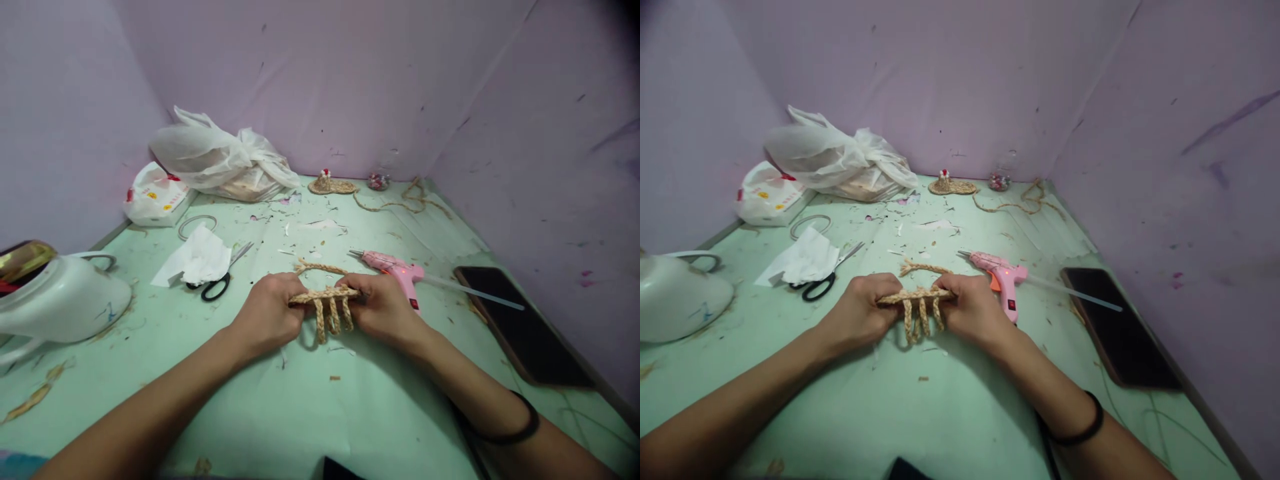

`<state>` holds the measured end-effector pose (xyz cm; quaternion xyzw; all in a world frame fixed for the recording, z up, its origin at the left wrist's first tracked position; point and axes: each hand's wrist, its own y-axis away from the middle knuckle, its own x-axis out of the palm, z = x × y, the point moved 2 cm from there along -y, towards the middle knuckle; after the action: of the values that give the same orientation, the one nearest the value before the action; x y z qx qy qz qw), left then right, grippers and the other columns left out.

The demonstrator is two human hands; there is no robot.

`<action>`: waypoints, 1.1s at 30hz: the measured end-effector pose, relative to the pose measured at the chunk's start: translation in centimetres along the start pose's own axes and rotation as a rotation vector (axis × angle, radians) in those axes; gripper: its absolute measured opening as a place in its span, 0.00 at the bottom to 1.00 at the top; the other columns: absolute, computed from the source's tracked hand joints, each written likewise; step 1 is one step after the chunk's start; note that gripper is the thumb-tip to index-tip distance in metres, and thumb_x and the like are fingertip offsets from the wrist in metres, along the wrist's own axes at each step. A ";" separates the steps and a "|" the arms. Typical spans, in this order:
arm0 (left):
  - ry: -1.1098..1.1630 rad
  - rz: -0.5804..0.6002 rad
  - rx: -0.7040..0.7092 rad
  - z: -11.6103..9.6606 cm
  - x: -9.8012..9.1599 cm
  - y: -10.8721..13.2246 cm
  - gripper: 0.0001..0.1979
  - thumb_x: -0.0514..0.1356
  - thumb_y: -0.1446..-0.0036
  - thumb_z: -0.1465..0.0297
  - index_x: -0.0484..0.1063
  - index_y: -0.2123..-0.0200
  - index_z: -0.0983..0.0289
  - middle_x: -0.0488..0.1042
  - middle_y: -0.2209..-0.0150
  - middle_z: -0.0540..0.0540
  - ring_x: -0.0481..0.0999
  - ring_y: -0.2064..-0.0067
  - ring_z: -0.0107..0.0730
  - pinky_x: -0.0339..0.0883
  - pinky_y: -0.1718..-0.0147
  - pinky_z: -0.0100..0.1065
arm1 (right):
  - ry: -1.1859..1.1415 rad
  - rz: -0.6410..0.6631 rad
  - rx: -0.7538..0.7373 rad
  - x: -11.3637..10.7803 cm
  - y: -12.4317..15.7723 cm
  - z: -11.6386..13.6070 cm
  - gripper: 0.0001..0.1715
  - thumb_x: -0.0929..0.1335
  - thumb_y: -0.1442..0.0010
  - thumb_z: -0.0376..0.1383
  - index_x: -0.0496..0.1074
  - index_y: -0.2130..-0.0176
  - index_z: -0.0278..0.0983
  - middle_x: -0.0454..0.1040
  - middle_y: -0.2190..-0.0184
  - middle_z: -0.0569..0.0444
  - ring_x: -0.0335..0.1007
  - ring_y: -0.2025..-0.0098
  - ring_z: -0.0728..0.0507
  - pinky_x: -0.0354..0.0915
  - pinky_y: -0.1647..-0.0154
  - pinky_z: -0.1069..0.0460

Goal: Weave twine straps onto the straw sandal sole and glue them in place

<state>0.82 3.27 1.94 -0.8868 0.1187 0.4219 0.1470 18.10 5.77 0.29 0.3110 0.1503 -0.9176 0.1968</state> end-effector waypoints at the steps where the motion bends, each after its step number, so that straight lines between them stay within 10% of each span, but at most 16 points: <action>1: -0.015 0.004 0.017 0.0 0.1 -0.1 0.10 0.52 0.58 0.81 0.68 0.84 0.65 0.67 0.80 0.51 0.66 0.76 0.27 0.58 0.76 0.28 | 0.037 -0.007 -0.022 0.0 0.0 0.1 0.10 0.62 0.57 0.24 0.70 0.76 0.36 0.69 0.81 0.58 0.63 0.78 0.49 0.57 0.78 0.55; 33: -0.372 0.174 -0.061 -1.4 -0.4 -1.3 0.04 0.55 0.61 0.72 0.70 0.81 0.62 0.72 0.81 0.55 0.69 0.78 0.36 0.47 0.81 0.32 | 0.258 0.205 -0.106 -0.5 -1.1 0.5 0.06 0.66 0.57 0.32 0.72 0.73 0.36 0.71 0.81 0.58 0.65 0.79 0.48 0.56 0.79 0.56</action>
<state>1.96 4.03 3.31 -0.7839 0.1530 0.5929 0.1025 17.70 6.65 1.16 0.4289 0.1900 -0.8360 0.2845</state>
